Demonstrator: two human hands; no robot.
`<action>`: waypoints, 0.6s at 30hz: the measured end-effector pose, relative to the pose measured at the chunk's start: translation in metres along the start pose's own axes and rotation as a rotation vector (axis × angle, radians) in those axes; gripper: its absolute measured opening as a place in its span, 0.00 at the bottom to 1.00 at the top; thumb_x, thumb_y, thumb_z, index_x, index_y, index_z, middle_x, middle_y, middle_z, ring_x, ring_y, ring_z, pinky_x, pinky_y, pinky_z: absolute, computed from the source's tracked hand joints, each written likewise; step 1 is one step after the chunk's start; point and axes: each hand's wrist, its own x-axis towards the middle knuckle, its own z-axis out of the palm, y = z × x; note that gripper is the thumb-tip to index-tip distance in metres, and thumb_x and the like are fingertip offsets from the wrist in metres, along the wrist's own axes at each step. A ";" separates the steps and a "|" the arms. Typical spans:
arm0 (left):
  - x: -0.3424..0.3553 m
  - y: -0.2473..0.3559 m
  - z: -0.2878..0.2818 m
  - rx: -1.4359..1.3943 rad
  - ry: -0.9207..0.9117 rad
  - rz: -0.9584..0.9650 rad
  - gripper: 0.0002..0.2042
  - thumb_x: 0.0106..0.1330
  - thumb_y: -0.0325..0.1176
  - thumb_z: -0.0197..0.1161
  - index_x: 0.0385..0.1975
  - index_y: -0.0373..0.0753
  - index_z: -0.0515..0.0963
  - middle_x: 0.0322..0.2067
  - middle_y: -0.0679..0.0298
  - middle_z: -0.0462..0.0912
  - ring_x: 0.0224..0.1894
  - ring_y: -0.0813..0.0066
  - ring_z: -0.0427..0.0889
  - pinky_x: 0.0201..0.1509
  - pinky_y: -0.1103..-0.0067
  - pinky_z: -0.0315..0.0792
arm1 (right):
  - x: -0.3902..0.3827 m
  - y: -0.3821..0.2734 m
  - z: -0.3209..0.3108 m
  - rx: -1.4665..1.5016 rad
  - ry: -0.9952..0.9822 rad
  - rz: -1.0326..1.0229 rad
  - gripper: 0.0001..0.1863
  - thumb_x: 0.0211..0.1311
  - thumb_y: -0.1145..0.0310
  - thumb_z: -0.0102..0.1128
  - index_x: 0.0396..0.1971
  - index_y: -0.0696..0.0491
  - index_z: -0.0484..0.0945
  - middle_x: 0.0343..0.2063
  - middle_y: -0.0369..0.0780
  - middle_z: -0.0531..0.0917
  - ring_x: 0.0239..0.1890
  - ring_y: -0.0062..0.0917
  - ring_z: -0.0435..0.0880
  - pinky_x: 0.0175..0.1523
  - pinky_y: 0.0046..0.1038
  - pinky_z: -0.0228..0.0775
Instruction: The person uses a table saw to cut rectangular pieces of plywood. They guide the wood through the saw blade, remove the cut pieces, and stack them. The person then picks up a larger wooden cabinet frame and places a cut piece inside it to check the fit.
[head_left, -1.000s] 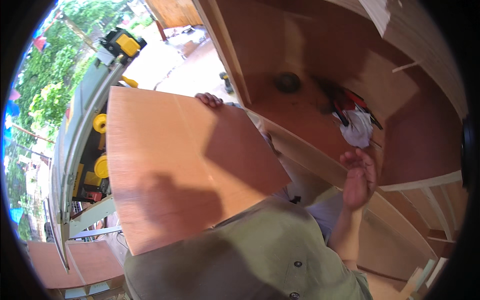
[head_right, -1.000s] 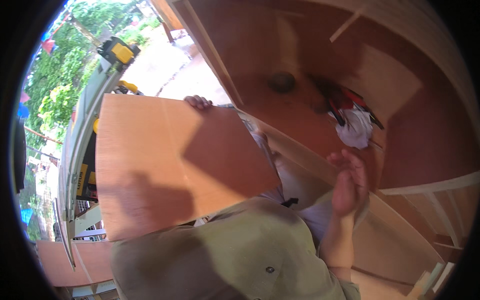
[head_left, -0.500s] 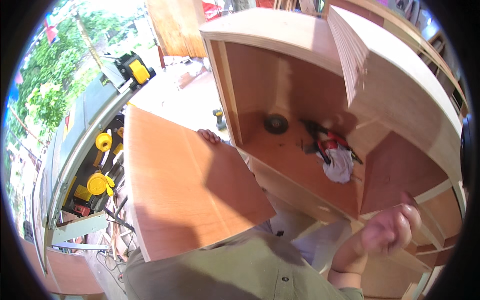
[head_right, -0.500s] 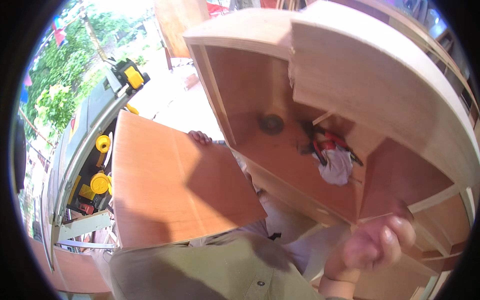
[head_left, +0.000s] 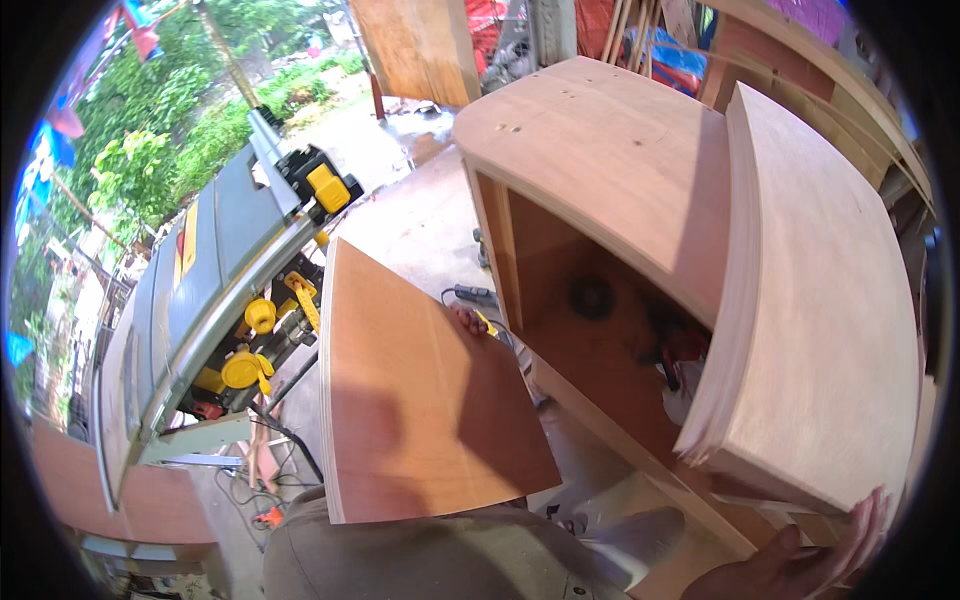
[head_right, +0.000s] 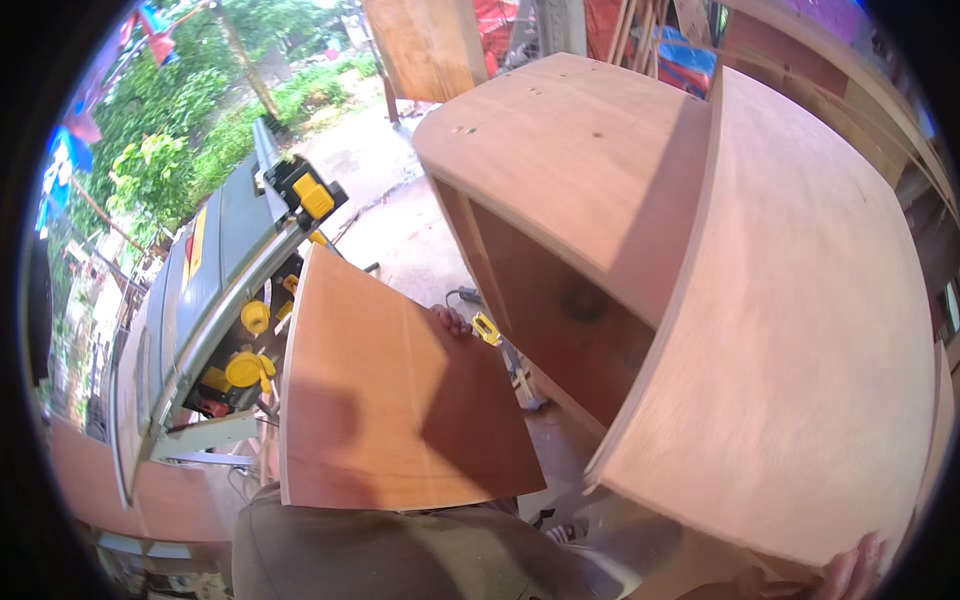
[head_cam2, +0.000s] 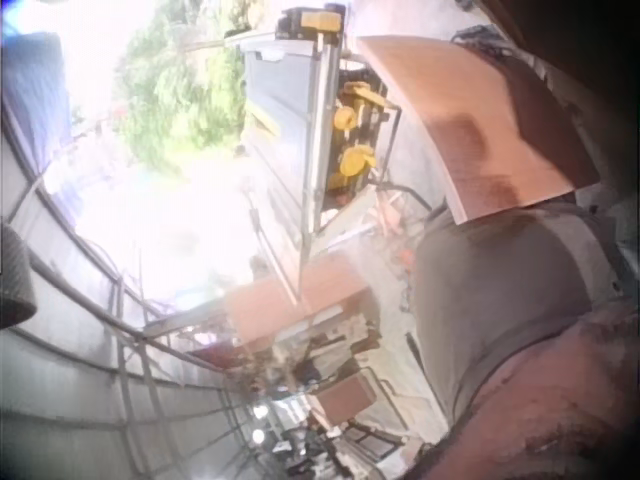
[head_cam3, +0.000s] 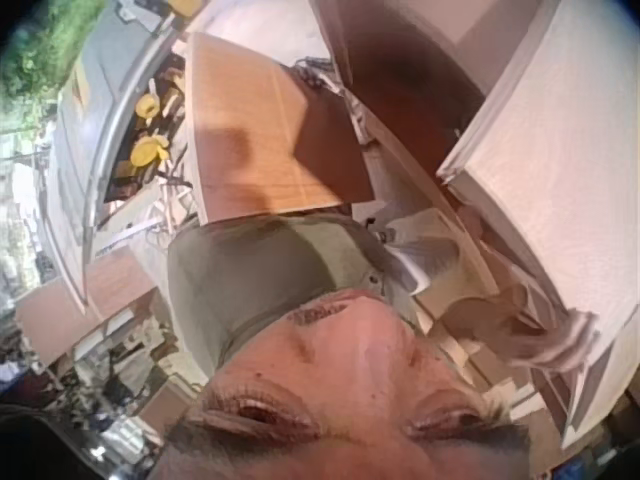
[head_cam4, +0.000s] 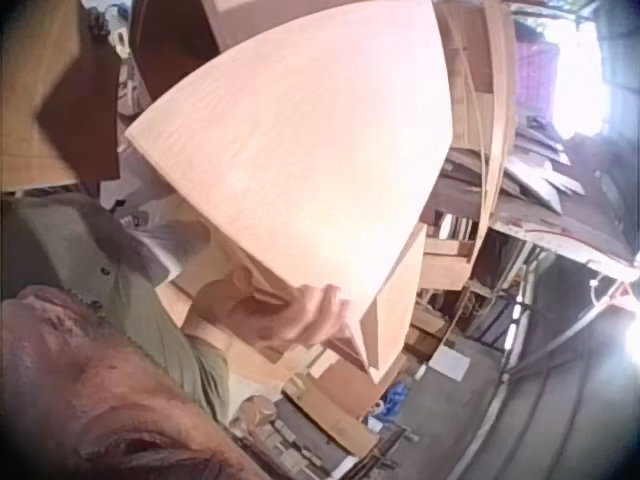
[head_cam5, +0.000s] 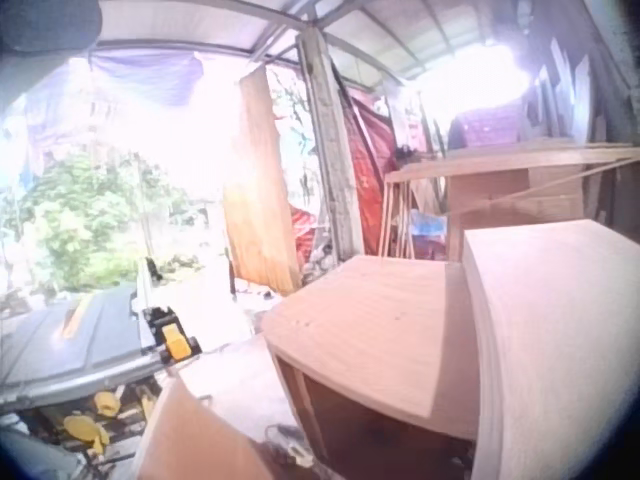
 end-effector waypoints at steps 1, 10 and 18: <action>-0.005 0.005 0.002 0.004 0.008 -0.018 0.29 0.74 0.60 0.41 0.50 0.36 0.72 0.46 0.58 0.78 0.50 0.68 0.78 0.57 0.68 0.72 | 0.001 0.008 -0.007 -0.016 -0.100 -0.042 0.34 0.67 0.41 0.53 0.56 0.58 0.72 0.61 0.46 0.71 0.65 0.40 0.65 0.70 0.42 0.52; -0.043 0.081 0.031 -0.008 0.000 -0.168 0.29 0.74 0.60 0.42 0.50 0.36 0.72 0.47 0.59 0.78 0.51 0.68 0.78 0.57 0.68 0.71 | 0.016 0.012 -0.048 0.049 -0.543 0.061 0.23 0.69 0.56 0.50 0.58 0.54 0.68 0.58 0.48 0.70 0.66 0.46 0.64 0.73 0.60 0.36; -0.040 0.183 0.074 -0.185 -0.371 -0.333 0.28 0.74 0.60 0.43 0.50 0.37 0.72 0.47 0.60 0.77 0.51 0.68 0.77 0.58 0.68 0.71 | 0.110 -0.012 -0.080 0.154 -0.933 0.300 0.23 0.48 0.66 0.65 0.48 0.50 0.77 0.48 0.44 0.77 0.57 0.44 0.72 0.68 0.59 0.47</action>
